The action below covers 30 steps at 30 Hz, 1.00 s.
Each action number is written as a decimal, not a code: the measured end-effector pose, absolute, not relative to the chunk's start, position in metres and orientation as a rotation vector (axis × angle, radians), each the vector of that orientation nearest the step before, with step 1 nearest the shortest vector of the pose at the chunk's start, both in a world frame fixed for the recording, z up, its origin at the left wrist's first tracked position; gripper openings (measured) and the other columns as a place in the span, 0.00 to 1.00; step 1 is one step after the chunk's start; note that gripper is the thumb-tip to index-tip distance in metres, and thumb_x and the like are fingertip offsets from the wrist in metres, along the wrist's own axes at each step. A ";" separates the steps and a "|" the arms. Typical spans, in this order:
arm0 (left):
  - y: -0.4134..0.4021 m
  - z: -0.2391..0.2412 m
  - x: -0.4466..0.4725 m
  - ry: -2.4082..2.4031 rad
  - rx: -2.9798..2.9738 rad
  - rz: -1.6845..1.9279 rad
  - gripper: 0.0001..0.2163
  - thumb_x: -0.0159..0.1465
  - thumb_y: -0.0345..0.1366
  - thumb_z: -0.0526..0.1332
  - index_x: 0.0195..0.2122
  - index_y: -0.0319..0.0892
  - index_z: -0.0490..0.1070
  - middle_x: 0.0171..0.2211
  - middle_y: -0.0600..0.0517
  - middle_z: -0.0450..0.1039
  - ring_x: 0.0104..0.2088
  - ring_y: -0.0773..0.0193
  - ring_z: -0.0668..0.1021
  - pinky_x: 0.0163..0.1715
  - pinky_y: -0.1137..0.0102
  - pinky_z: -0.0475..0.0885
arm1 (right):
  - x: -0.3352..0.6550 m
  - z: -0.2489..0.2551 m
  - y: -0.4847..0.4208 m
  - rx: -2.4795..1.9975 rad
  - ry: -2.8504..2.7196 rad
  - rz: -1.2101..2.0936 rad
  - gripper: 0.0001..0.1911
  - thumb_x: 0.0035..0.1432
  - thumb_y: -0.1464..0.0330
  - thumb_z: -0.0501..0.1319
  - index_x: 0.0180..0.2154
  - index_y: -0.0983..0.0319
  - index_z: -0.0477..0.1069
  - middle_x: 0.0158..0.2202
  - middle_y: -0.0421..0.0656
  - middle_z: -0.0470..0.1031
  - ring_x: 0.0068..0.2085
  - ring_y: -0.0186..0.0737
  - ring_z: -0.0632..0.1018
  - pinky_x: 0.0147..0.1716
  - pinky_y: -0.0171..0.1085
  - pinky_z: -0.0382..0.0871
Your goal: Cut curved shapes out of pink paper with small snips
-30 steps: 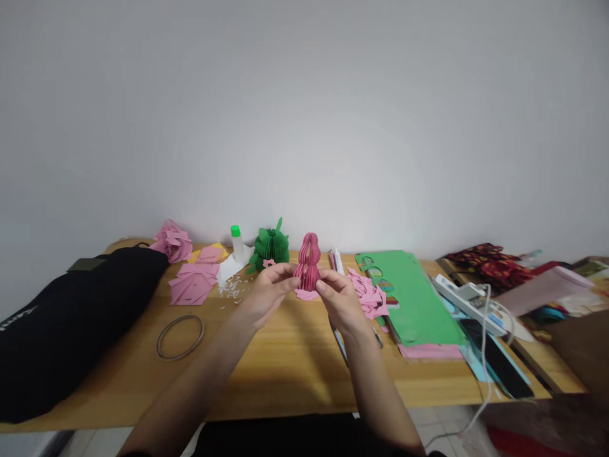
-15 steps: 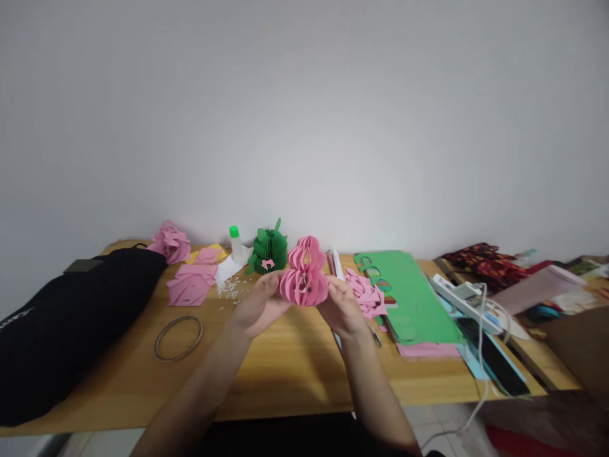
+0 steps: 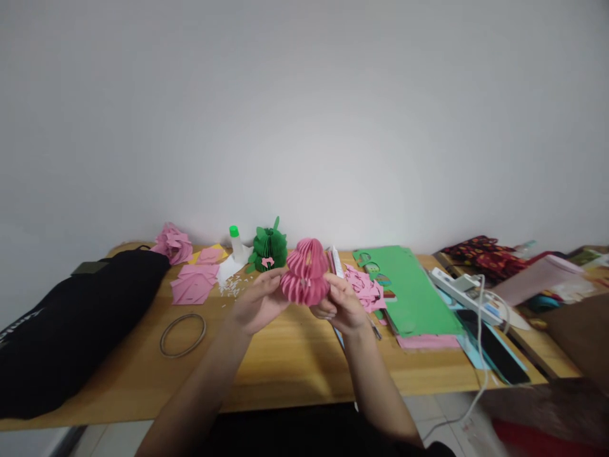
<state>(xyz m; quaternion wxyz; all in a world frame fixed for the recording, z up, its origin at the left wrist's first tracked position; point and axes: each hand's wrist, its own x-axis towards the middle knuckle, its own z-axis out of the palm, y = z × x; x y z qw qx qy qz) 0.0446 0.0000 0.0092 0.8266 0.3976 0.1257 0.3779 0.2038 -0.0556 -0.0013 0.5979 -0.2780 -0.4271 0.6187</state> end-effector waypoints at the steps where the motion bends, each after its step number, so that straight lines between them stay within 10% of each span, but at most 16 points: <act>1: 0.000 0.009 0.044 0.271 0.842 0.799 0.17 0.45 0.47 0.74 0.31 0.42 0.80 0.28 0.48 0.76 0.35 0.56 0.76 0.44 0.60 0.68 | 0.204 -0.002 -0.056 -0.634 -1.002 1.447 0.24 0.42 0.47 0.70 0.27 0.58 0.67 0.11 0.26 0.49 0.13 0.26 0.47 0.15 0.29 0.45; 30: 0.001 0.004 0.069 0.333 0.655 0.784 0.04 0.57 0.37 0.65 0.30 0.44 0.77 0.32 0.52 0.79 0.47 0.56 0.76 0.51 0.61 0.70 | 0.203 -0.032 -0.039 -0.484 -0.972 1.606 0.35 0.50 0.41 0.61 0.13 0.58 0.49 0.09 0.29 0.40 0.12 0.27 0.44 0.13 0.32 0.40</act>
